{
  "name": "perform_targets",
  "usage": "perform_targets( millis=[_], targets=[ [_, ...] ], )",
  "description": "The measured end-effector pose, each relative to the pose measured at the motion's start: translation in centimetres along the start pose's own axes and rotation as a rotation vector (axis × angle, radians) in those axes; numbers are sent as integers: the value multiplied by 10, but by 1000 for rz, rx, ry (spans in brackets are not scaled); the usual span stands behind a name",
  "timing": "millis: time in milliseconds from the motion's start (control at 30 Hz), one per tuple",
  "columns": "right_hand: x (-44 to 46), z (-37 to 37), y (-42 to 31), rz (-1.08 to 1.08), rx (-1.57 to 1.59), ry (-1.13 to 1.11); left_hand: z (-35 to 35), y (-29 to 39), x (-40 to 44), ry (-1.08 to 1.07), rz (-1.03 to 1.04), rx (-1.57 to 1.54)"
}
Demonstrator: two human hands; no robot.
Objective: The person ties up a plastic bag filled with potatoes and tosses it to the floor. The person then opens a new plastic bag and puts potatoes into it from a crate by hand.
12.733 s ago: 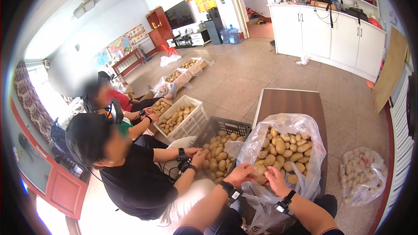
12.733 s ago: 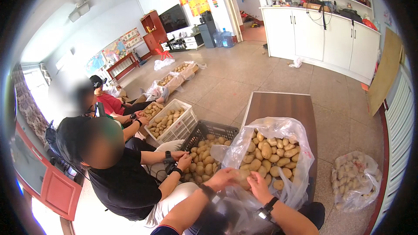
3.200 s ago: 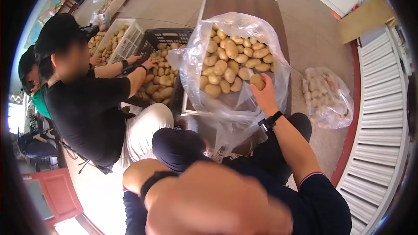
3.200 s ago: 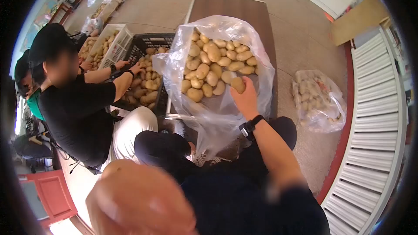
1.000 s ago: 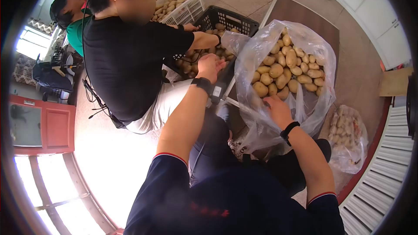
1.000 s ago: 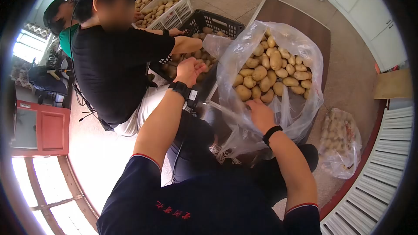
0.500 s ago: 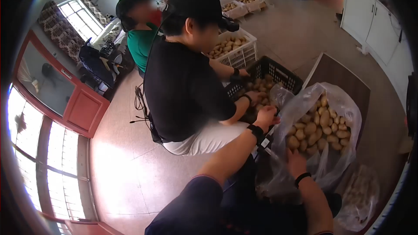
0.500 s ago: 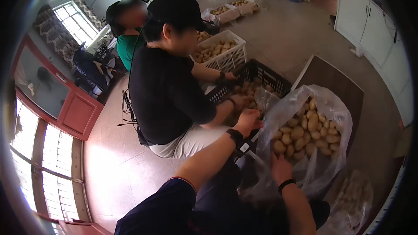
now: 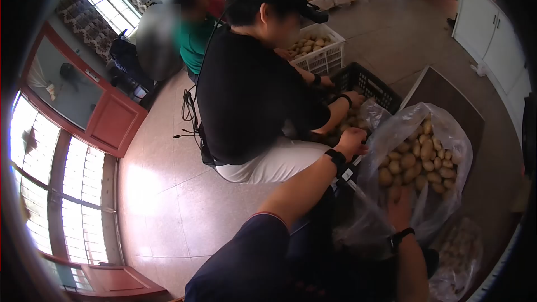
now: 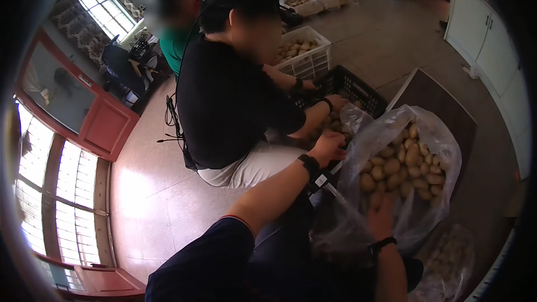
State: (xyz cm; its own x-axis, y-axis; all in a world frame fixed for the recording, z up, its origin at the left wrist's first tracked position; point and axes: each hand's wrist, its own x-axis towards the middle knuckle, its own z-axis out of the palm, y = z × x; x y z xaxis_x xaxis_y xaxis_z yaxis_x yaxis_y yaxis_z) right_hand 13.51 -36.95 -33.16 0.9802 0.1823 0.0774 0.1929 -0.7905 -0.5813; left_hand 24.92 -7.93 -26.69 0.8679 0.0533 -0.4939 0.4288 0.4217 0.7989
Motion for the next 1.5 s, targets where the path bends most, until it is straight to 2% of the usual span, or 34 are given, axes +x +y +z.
perform_targets(
  millis=[67, 133, 167, 233, 300, 367, 433, 500, 567, 633, 667, 767, 833, 867, 900, 967, 1000, 1033, 1100, 1300, 1333, 1367, 1400, 1500],
  targets=[
    [14, -10, 2, 76, 53, 11, 2, -3, 0, -100, -21, 34],
    [31, -14, 0, 370, 571, -119, 5, -8, 3, -208, -51, 162],
    [37, -22, -9, 372, 572, -109, 9, -9, 0, -217, -50, 166],
    [46, -40, -44, 572, 973, -272, 19, -3, -16, -277, -132, 289],
    [52, -24, -62, 541, 1360, -195, 21, 1, -31, -357, -142, 327],
    [58, -23, -74, 478, 1309, -266, 26, -4, -31, -494, -207, 313],
    [55, -26, -79, 369, 1156, -243, 34, -3, -32, -539, -308, 319],
    [58, -16, -73, 343, 1045, -243, 34, -1, -31, -672, -305, 329],
    [54, -17, -76, 339, 978, -174, 36, -1, -31, -671, -304, 368],
    [56, -19, -78, 263, 767, -168, 33, -1, -34, -644, -290, 403],
    [55, -23, -78, 267, 763, -157, 33, -3, -35, -582, -271, 424],
    [57, -26, -85, 287, 729, -211, 35, 6, -38, -613, -319, 433],
    [61, -20, -74, 36, 340, 57, 29, 0, -30, -589, -294, 391],
    [61, -19, -67, 28, 205, 1, 25, -5, -24, -579, -277, 350],
    [58, -21, -64, 26, 208, 2, 22, -5, -22, -577, -276, 351],
    [50, -25, -59, -119, -85, -43, 17, -3, -16, -550, -200, 350],
    [47, -24, -56, -120, -83, -41, 3, -13, 2, -550, -199, 353],
    [44, -20, -52, -185, -183, -24, -20, -32, 30, -565, 211, 636],
    [39, -14, -49, -248, -283, -10, -45, -42, 53, -558, 626, 904],
    [35, -9, -46, -227, -395, 15, -83, -44, 83, -316, 578, 877],
    [37, -9, -48, -274, -388, 51, -80, -36, 76, -295, 644, 951],
    [37, -10, -50, -320, -380, 86, -71, -33, 70, -237, 279, 504],
    [38, -12, -55, -364, -383, 117, -48, -18, 46, -48, 8, -8],
    [37, -6, -56, -330, -421, 82, -49, -20, 52, 5, -29, -13]
  ],
)
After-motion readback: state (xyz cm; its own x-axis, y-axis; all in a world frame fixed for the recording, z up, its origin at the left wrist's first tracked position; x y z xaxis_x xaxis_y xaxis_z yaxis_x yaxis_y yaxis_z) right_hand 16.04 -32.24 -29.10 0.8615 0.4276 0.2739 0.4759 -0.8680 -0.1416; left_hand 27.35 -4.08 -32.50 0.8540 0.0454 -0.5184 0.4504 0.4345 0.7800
